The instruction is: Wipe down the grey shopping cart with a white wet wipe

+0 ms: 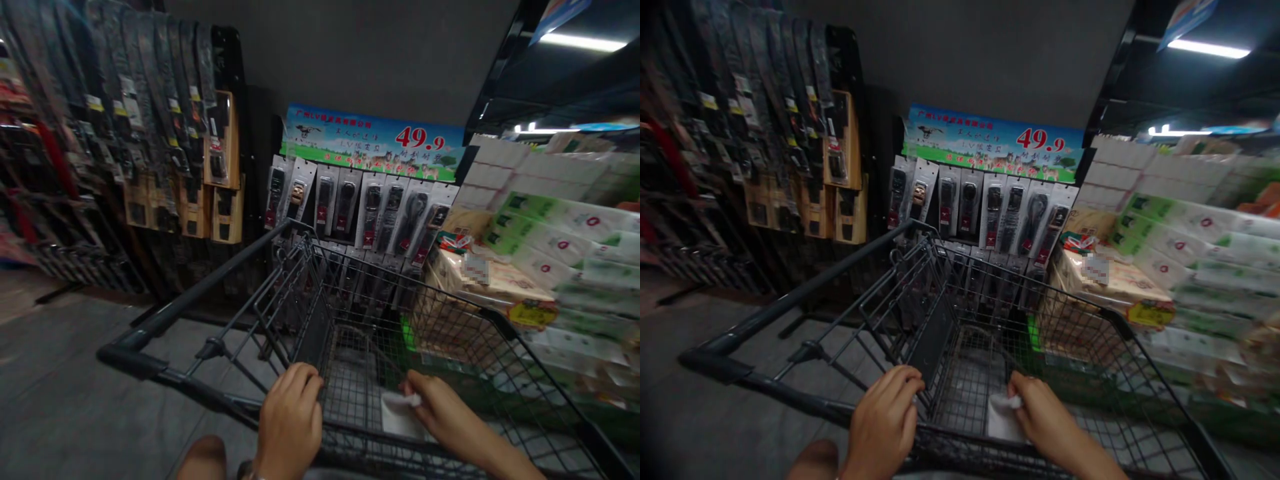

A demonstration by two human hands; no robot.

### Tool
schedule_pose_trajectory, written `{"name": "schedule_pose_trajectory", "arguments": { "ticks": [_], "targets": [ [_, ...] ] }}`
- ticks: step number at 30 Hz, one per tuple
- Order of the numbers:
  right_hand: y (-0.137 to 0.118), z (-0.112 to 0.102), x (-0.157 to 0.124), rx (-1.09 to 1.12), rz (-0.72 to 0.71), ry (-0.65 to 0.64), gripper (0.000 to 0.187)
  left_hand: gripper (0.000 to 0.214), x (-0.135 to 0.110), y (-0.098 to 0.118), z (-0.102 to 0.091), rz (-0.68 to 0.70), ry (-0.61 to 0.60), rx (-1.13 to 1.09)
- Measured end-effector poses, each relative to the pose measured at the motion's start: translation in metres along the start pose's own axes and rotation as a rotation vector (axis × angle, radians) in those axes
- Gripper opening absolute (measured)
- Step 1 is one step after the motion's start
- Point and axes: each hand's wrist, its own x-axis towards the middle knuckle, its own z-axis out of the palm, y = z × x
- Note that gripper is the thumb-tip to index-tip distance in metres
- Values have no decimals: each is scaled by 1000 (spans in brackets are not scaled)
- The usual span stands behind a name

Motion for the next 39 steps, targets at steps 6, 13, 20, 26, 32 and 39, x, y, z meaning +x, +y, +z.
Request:
{"name": "schedule_pose_trajectory", "arguments": {
  "ticks": [6, 13, 20, 26, 32, 39],
  "targets": [
    [-16, 1, -8, 367, 186, -275, 18, 29, -5, 1, 4, -14, -51, 25],
    [-42, 22, -1, 499, 170, -308, 29, 27, -6, 1, 6, -16, -87, 52],
    [-65, 23, 28, 699, 96, -222, 39, 24, -6, -1, 4, 35, -148, 52],
    [-80, 23, 29, 556, -54, -155, 33, 20, -5, -13, -27, 208, -220, -22],
    [-75, 30, 33, 489, -144, -521, 35, 24, -10, -35, -34, 350, -268, 98],
    [-49, 7, 38, 319, -89, -489, 35, 30, -14, -32, -30, 335, -249, 80]
  ]
}}
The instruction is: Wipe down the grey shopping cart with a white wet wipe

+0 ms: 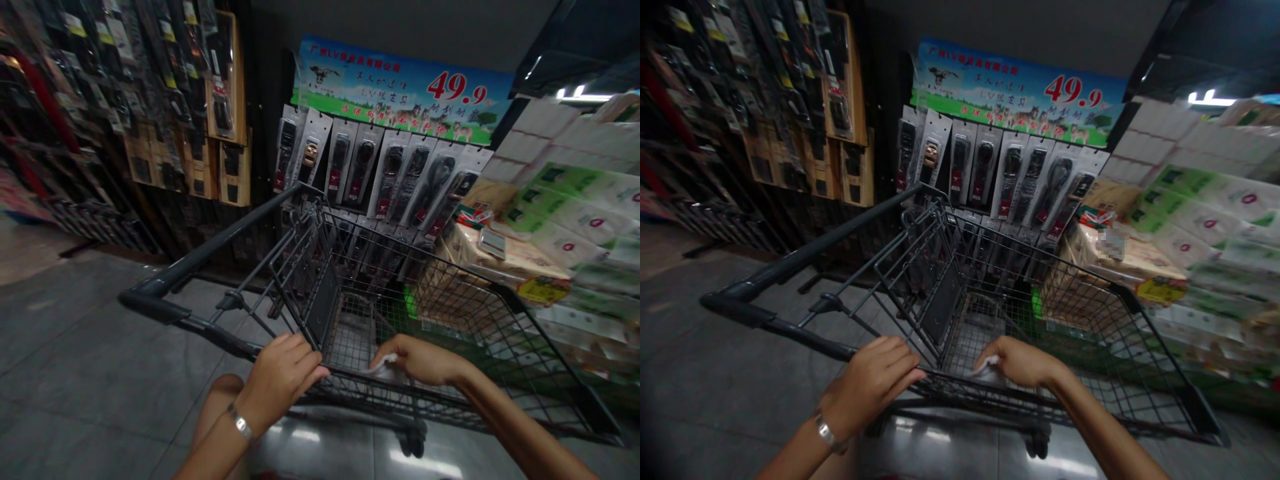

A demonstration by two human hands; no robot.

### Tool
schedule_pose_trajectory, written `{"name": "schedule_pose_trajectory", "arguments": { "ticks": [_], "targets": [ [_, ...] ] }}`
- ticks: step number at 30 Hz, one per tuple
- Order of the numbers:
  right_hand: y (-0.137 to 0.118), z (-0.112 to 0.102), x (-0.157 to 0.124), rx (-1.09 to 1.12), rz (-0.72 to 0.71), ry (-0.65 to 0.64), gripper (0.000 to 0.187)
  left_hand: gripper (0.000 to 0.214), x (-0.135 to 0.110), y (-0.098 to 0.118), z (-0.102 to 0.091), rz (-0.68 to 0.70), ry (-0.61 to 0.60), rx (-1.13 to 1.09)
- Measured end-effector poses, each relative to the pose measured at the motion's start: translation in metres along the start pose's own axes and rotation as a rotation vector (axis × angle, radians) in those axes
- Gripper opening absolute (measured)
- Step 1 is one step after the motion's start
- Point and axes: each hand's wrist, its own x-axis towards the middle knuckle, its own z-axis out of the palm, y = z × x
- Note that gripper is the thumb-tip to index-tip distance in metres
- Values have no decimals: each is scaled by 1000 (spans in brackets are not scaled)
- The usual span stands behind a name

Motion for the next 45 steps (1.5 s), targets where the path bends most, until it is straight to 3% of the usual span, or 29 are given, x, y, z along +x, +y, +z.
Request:
{"name": "schedule_pose_trajectory", "arguments": {
  "ticks": [2, 4, 8, 11, 21, 24, 26, 28, 32, 35, 45],
  "targets": [
    [-9, 2, 6, 55, -49, 138, 35, 29, 0, 0, 2, -9, 10, -21],
    [-19, 11, 16, 98, -102, 190, 36, 29, -1, -1, 4, -12, 20, -33],
    [-29, 34, 37, 118, -131, 21, 37, 31, -2, -4, 6, -6, 21, -26],
    [-26, 40, 42, 130, -133, -117, 37, 33, -2, -5, 6, 6, 40, -2],
    [8, 3, 17, -131, 110, -287, 41, 29, 0, -3, 5, -3, 76, -11],
    [1, 1, 23, -199, 66, -120, 46, 28, 0, -2, 4, -21, 55, 3],
    [-10, 9, 33, -103, -36, 52, 47, 27, 0, -2, 4, -24, 39, 19],
    [-21, 21, 45, 26, -109, 110, 46, 27, 1, -2, 4, -15, 29, 29],
    [-28, 39, 59, 110, -198, -84, 40, 28, 2, -3, 4, -28, 61, 50],
    [-20, 37, 59, 75, -182, -198, 37, 31, 4, -3, 2, -26, 69, 71],
    [7, 15, 32, 101, -37, -274, 38, 28, 5, -4, 1, 21, 67, 99]
  ]
}}
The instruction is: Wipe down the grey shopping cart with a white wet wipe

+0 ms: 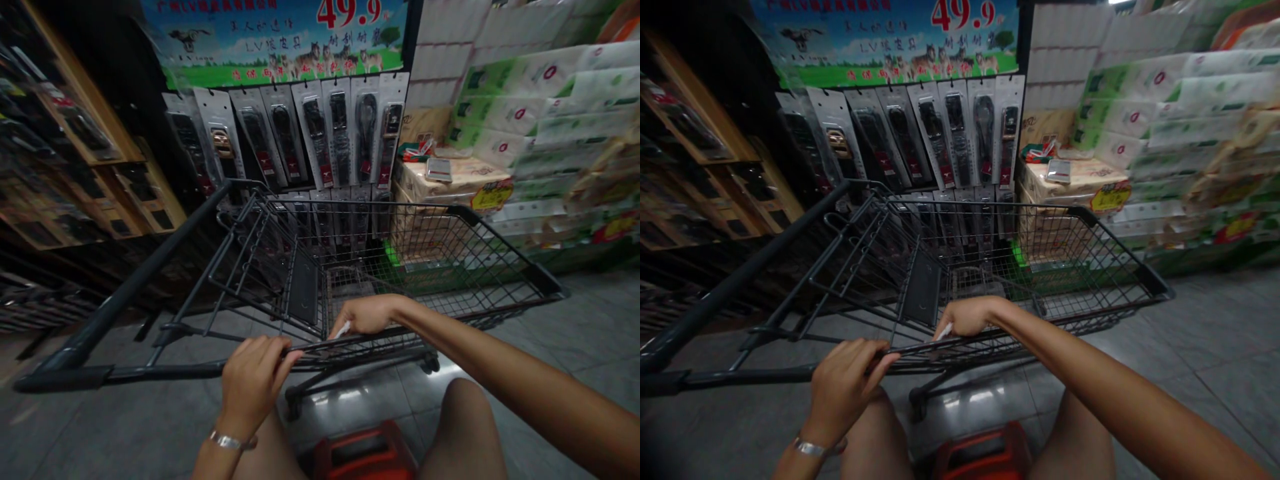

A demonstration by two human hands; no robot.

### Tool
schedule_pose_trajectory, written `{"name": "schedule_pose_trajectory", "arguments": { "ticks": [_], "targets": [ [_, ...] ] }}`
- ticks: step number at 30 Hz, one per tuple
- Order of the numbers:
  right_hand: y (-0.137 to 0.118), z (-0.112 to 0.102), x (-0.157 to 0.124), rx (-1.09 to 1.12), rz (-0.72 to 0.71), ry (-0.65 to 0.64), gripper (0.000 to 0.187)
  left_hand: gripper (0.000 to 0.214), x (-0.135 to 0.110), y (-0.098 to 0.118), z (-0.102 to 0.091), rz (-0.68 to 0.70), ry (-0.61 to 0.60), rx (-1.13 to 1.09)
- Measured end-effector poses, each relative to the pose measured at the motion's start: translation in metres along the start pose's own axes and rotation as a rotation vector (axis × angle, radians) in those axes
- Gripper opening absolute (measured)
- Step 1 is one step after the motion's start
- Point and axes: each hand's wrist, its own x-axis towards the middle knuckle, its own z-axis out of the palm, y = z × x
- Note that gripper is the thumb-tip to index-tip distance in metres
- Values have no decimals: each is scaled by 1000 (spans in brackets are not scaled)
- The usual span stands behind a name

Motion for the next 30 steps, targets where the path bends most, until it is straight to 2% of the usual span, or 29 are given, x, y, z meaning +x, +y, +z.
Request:
{"name": "schedule_pose_trajectory", "arguments": {
  "ticks": [11, 17, 22, 30],
  "targets": [
    [18, -7, -39, 153, 135, 102, 33, 24, -1, -3, 0, 27, -46, 19],
    [26, -8, -51, 235, 155, 142, 28, 23, 1, -3, -1, 33, -56, 27],
    [30, -13, -56, 165, 166, 145, 31, 22, 3, -4, -1, 71, -55, 45],
    [44, -20, -83, 80, 232, 156, 35, 22, 1, -8, 1, 89, -52, 67]
  ]
}}
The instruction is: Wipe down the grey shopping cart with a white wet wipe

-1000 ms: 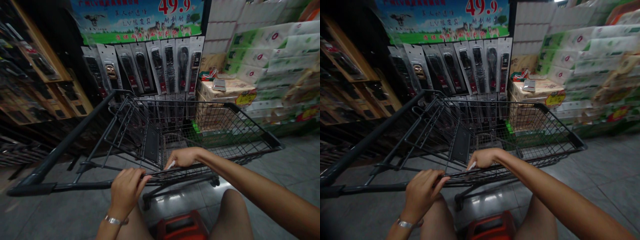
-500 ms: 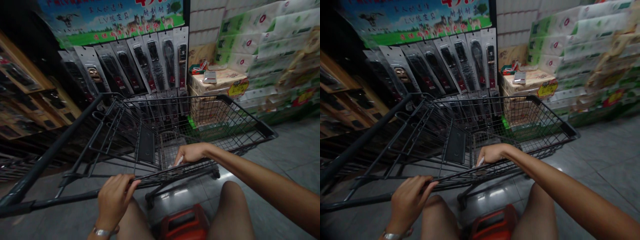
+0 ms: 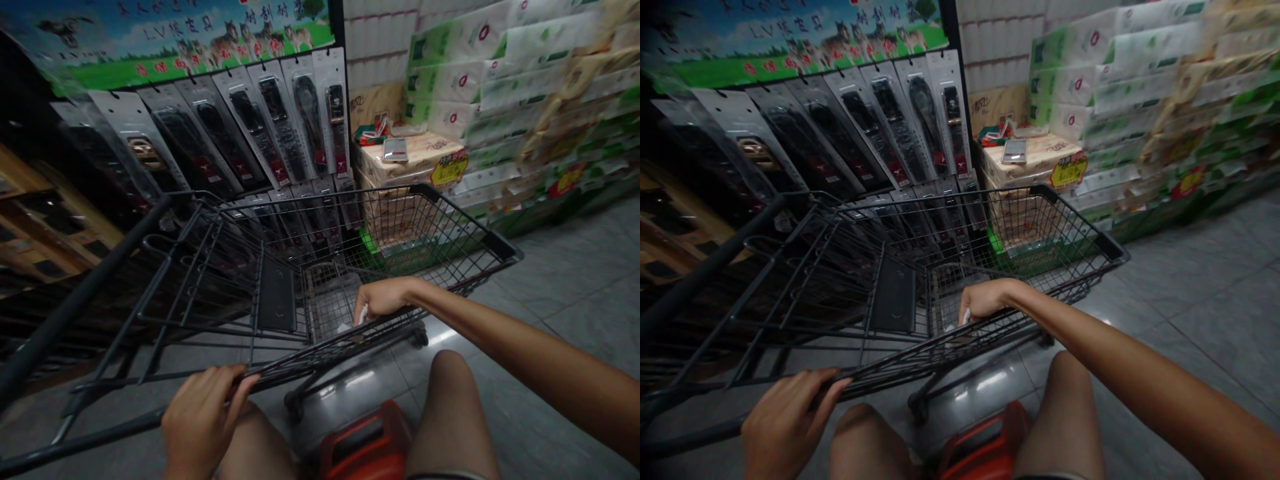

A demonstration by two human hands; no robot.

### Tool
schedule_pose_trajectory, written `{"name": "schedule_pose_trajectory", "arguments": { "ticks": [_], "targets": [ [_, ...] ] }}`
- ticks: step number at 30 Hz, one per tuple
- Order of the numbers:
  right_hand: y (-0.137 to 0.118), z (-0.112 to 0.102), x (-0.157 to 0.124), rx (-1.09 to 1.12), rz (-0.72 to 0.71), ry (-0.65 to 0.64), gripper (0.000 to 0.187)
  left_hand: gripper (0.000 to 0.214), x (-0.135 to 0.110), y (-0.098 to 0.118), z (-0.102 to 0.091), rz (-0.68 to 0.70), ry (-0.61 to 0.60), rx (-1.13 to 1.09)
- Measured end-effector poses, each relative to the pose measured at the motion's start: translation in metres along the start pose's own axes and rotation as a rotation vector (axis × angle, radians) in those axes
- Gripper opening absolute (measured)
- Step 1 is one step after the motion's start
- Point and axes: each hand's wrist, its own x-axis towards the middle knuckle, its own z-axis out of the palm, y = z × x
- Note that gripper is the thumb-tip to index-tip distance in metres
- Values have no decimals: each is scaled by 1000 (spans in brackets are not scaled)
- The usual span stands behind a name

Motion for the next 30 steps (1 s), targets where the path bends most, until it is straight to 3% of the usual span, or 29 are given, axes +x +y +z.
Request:
{"name": "schedule_pose_trajectory", "arguments": {
  "ticks": [12, 15, 18, 21, 26, 30],
  "targets": [
    [19, -26, -50, -202, 170, 127, 40, 21, 1, -1, 2, 6, 3, 3],
    [26, -32, -62, -201, 143, 192, 35, 20, 0, -2, 0, -4, -6, -17],
    [27, -29, -66, -146, 21, 402, 36, 21, -1, -4, -3, -70, -38, -121],
    [20, -12, -64, -74, -127, 596, 44, 27, 3, 2, -3, -155, -41, -168],
    [10, 14, -60, 15, -228, 415, 45, 25, 21, 39, 9, -96, -22, -205],
    [16, 6, -57, 107, -176, 324, 39, 28, 34, 70, 27, 12, -2, -230]
  ]
}}
